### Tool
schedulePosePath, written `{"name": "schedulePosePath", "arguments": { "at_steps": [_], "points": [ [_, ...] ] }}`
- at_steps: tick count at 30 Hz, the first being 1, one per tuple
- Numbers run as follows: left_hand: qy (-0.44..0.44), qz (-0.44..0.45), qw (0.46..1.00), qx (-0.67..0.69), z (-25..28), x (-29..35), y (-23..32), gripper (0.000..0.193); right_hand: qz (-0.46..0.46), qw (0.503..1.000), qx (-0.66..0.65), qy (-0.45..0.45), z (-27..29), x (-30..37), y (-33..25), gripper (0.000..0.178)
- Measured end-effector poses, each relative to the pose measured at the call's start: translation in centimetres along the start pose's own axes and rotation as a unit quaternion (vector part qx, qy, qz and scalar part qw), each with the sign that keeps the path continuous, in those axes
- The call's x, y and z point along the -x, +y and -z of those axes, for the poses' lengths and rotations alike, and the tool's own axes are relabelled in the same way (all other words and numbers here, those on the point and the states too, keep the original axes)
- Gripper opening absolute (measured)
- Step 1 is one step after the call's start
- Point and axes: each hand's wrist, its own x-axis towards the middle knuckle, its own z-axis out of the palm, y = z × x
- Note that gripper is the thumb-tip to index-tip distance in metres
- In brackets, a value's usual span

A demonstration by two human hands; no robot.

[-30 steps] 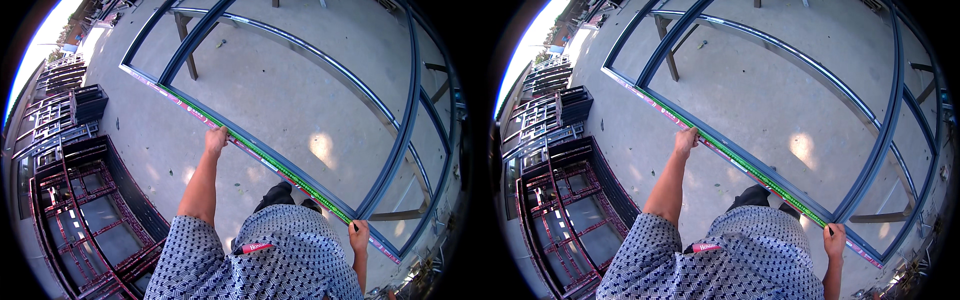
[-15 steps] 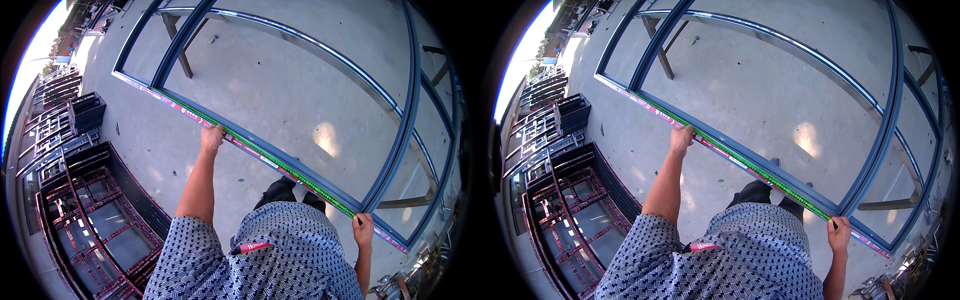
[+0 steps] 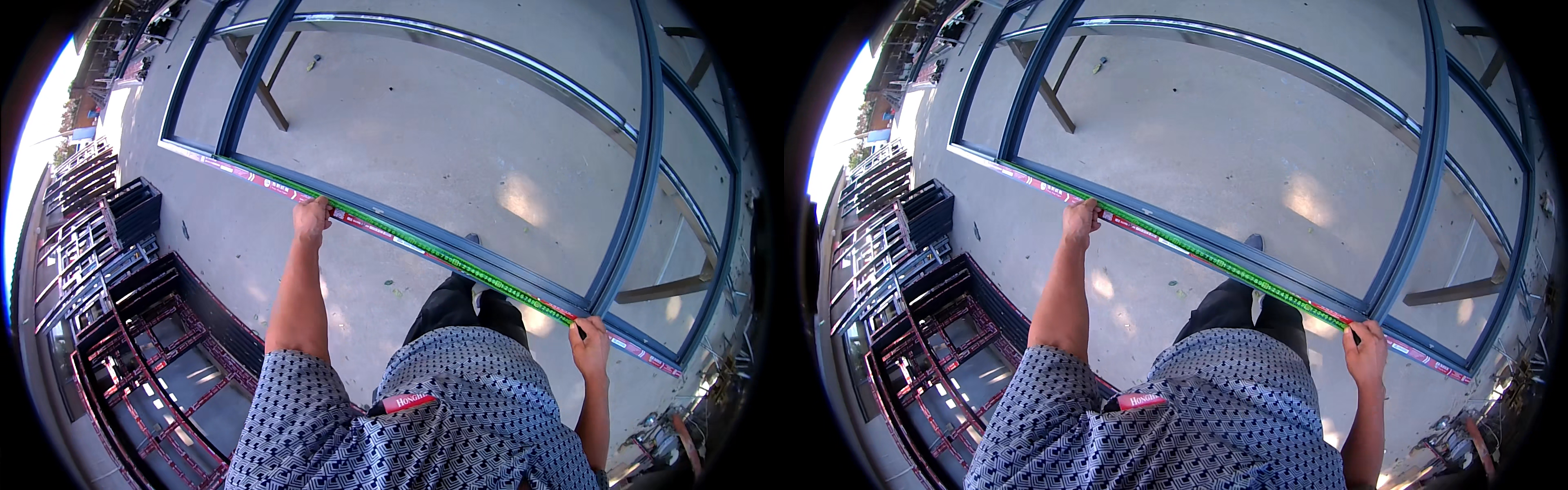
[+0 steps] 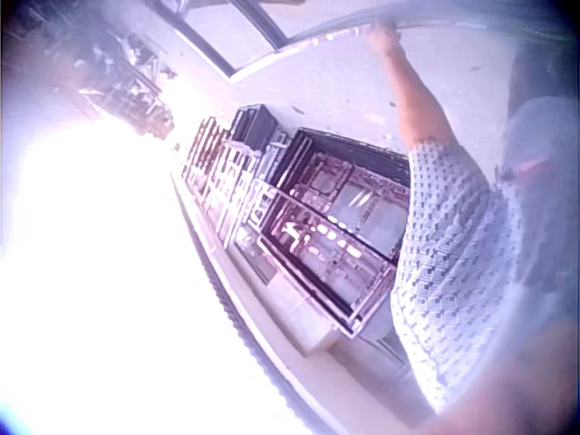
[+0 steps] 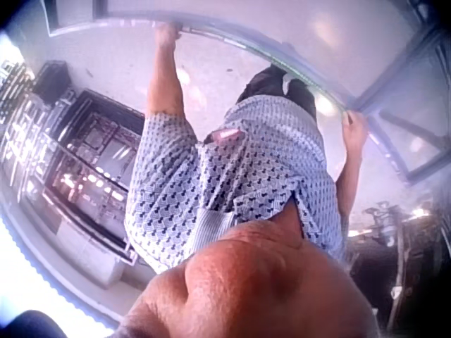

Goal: The person walks through a workshop and uses a flexible measuring tape to measure the dimensions of several large window frames. They measure the lengths of the frame sides and the diagonals to check for squareness.

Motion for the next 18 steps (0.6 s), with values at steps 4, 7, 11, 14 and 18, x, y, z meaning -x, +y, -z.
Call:
{"name": "schedulePosePath", "arguments": {
  "at_steps": [4,7,11,14,18],
  "points": [
    [-0.037,0.032,0.998,0.039,-0.4,-1.3,-1.0,0.019,-0.027,0.999,0.029,-0.008,0.4,-0.2,0.8,0.015],
    [-0.045,0.039,0.998,0.017,0.9,-1.4,-1.4,0.019,-0.050,0.997,0.045,-0.040,1.1,-0.1,2.5,0.018],
    [-0.046,0.055,0.997,0.011,1.2,-2.7,-1.4,0.024,-0.085,0.992,0.090,-0.036,3.0,1.8,5.7,0.020],
    [-0.015,0.053,0.998,-0.009,-0.2,-1.4,-0.1,0.024,-0.122,0.987,0.099,-0.038,3.4,2.9,8.2,0.021],
    [-0.053,0.066,0.996,-0.018,1.6,-3.6,-0.4,0.024,-0.144,0.985,0.093,-0.033,4.2,3.0,8.9,0.020]
  ]
}}
